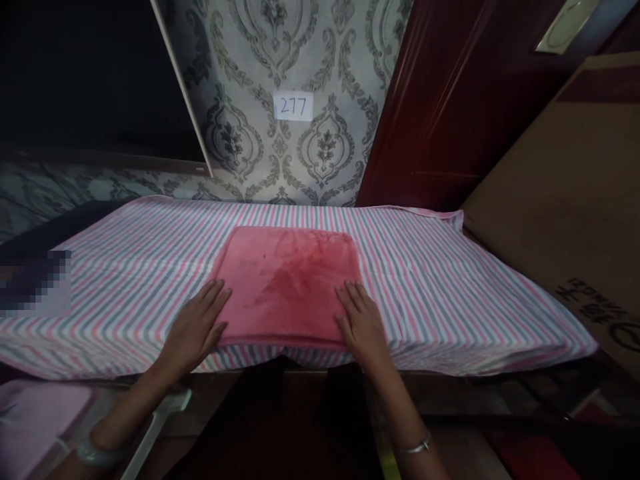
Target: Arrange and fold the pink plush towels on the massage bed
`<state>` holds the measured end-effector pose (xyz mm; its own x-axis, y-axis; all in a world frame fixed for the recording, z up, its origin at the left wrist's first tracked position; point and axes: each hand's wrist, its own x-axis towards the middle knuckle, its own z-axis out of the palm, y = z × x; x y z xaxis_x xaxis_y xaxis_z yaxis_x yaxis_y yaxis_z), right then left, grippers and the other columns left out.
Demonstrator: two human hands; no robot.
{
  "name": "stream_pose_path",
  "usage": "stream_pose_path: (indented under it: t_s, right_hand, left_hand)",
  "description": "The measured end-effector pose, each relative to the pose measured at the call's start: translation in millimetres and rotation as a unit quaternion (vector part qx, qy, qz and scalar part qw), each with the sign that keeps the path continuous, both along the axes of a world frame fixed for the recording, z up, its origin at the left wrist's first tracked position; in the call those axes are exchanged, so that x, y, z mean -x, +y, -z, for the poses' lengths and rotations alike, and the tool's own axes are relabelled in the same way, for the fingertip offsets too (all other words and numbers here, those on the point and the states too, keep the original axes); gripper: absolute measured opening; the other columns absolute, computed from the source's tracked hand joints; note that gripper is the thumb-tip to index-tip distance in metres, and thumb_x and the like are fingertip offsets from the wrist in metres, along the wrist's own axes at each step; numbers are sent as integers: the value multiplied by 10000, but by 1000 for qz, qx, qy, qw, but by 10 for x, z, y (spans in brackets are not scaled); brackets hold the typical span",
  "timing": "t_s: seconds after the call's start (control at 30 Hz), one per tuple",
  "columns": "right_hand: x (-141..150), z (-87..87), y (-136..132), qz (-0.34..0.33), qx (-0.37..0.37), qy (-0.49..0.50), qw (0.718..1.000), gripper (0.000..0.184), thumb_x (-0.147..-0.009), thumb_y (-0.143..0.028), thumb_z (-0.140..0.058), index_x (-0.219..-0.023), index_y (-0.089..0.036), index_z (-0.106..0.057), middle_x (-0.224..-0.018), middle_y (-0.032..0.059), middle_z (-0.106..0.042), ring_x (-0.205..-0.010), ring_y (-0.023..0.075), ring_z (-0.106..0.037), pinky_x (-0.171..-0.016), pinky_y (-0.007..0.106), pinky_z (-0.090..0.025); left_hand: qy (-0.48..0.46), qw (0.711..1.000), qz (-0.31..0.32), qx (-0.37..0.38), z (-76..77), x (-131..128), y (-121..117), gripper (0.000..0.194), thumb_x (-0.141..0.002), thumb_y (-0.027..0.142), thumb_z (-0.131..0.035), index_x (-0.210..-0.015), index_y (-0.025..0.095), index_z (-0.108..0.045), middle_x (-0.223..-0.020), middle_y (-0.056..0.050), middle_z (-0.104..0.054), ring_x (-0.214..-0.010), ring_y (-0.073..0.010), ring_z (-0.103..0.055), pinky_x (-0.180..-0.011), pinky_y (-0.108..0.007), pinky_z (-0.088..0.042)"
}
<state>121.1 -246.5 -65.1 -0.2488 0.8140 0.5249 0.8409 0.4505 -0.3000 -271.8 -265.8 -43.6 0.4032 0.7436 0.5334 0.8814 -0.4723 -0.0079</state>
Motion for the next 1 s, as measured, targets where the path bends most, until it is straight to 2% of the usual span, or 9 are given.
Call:
stream_pose_path:
  t_s: [0.07,0.13,0.23,0.33,0.47,0.6,0.67,0.87,1.0]
  right_hand:
    - [-66,102,-24,-39,-40,50,997,503,-1057,-396,-345,-1538,-265,-421,-1566,88,-448,-1506,260,-294,-1184,529,-336]
    - [-102,163,-69,-51,-59,77,994,508,-1062,-402,-343,-1556,-291,-384,-1568,80,-441,-1503,263,-303,-1196,541,-319]
    - [-138,183,-180,-63,-50,75,994,579,-1044,-503,-372,-1583,-299,-321,-1599,92,-385,-1504,303,-293,-1194,577,-307]
    - [-172,168,-290,-69,-31,57,996,704,-986,-566,-494,-1598,-296,-275,-1623,116,-330,-1485,332,-323,-1172,578,-344]
    - [-209,183,-344,-68,-24,41,997,790,-937,-467,-614,-1608,-292,-237,-1632,128,-297,-1473,339,-341,-1143,552,-396]
    - [-234,224,-316,-78,-28,38,996,768,-941,-364,-597,-1611,-306,-225,-1639,120,-279,-1469,332,-349,-1126,539,-422]
    - [-239,234,-305,-83,-26,41,995,762,-940,-332,-593,-1609,-313,-228,-1640,113,-279,-1468,324,-353,-1125,530,-429]
    - [-254,303,-338,-80,-10,87,993,767,-911,-208,-541,-1604,-296,-226,-1641,104,-292,-1481,298,-344,-1150,523,-410]
    - [-297,382,-368,-84,-16,121,989,717,-884,-147,-475,-1571,-260,-301,-1610,112,-358,-1469,275,-375,-1150,497,-418]
  left_hand:
    - [-20,999,32,-18,47,67,-23,613,-1023,362,-400,-1602,240,-238,-1631,-127,-337,-1513,-293,-294,-1179,-472,-363]
    - [-30,998,52,-26,59,100,-38,629,-1024,356,-413,-1609,264,-201,-1642,-116,-312,-1513,-293,-293,-1183,-474,-364]
    - [-34,997,62,-17,50,125,-78,670,-1005,400,-477,-1606,271,-209,-1641,-122,-307,-1509,-317,-294,-1184,-507,-362]
    - [-34,998,58,-11,55,151,-143,755,-961,425,-574,-1605,269,-211,-1641,-136,-296,-1508,-347,-285,-1180,-542,-359]
    - [-27,998,52,3,90,190,-219,814,-929,357,-628,-1611,271,-191,-1657,-140,-258,-1505,-372,-280,-1163,-563,-377]
    - [-27,998,42,26,110,213,-255,842,-900,130,-550,-1621,275,-140,-1681,-132,-190,-1483,-340,-344,-1126,-504,-443]
    - [-32,998,42,35,106,216,-267,872,-873,73,-524,-1622,282,-128,-1683,-128,-186,-1469,-324,-376,-1114,-476,-464]
    - [-51,997,34,49,80,228,-309,869,-874,23,-462,-1620,308,-119,-1670,-123,-235,-1451,-293,-417,-1112,-453,-476]
    - [-63,997,36,40,99,250,-306,845,-878,7,-433,-1616,303,-146,-1649,-131,-290,-1441,-274,-436,-1111,-434,-484]
